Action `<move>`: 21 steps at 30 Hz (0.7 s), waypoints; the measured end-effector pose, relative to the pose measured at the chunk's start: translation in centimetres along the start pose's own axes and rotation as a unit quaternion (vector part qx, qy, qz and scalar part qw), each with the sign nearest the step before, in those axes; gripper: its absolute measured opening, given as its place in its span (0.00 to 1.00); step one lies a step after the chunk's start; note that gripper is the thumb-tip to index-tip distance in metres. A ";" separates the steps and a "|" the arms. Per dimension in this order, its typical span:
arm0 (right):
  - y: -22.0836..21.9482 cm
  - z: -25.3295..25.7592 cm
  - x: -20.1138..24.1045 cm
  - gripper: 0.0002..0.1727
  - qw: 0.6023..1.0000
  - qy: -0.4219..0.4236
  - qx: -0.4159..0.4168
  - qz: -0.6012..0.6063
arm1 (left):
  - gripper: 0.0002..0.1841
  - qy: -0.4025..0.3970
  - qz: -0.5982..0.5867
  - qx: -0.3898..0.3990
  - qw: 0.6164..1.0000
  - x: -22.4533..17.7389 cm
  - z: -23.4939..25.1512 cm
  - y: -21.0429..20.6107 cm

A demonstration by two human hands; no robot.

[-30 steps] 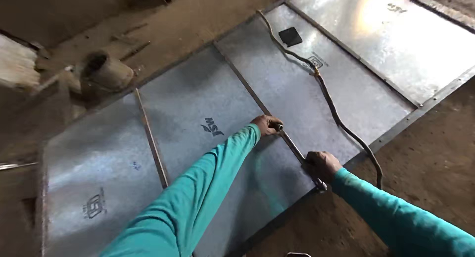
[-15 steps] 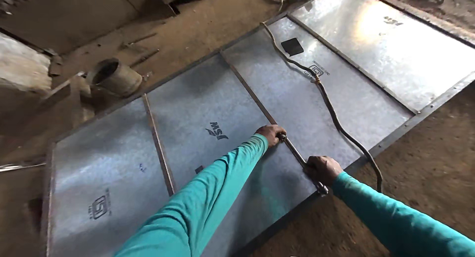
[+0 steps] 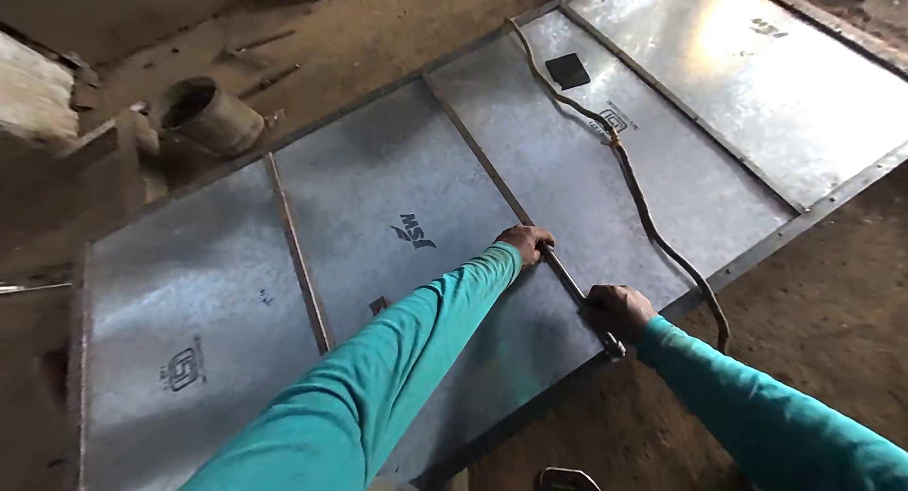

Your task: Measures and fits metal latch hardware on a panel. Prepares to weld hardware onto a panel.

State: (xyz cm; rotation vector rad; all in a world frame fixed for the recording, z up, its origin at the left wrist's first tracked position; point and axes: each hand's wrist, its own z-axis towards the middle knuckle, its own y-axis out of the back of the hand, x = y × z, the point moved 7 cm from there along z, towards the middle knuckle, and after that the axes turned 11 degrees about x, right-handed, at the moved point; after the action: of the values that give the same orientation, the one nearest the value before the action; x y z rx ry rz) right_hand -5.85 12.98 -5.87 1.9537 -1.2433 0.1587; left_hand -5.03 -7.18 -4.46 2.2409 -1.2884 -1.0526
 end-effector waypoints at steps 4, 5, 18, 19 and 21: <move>0.0 0.1 -0.2 0.13 1.000 0.007 -0.003 0.004 | 0.21 -0.045 0.105 0.003 0.994 -1.3 0.1 -0.5; 0.1 0.1 -0.2 0.14 1.000 0.006 -0.003 0.005 | 0.20 -0.063 0.140 0.002 0.988 -2.0 0.0 -0.7; 0.5 -0.7 0.1 0.14 0.999 0.011 -0.035 -0.017 | 0.18 -0.068 0.218 0.037 0.973 -4.5 -0.1 -1.6; 0.5 -0.7 0.1 0.15 0.999 0.018 -0.031 -0.019 | 0.17 -0.065 0.221 0.041 0.972 -4.6 -0.2 -1.6; 0.8 -0.7 -0.3 0.14 0.999 0.031 -0.021 -0.017 | 0.17 -0.058 0.216 0.046 0.974 -4.7 -0.2 -1.5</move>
State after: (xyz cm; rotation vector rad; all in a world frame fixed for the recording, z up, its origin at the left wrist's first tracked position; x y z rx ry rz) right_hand -6.42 13.49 -5.11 1.9185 -1.1631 0.1737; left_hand -5.48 -2.48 -3.23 1.8523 -1.8035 -0.9821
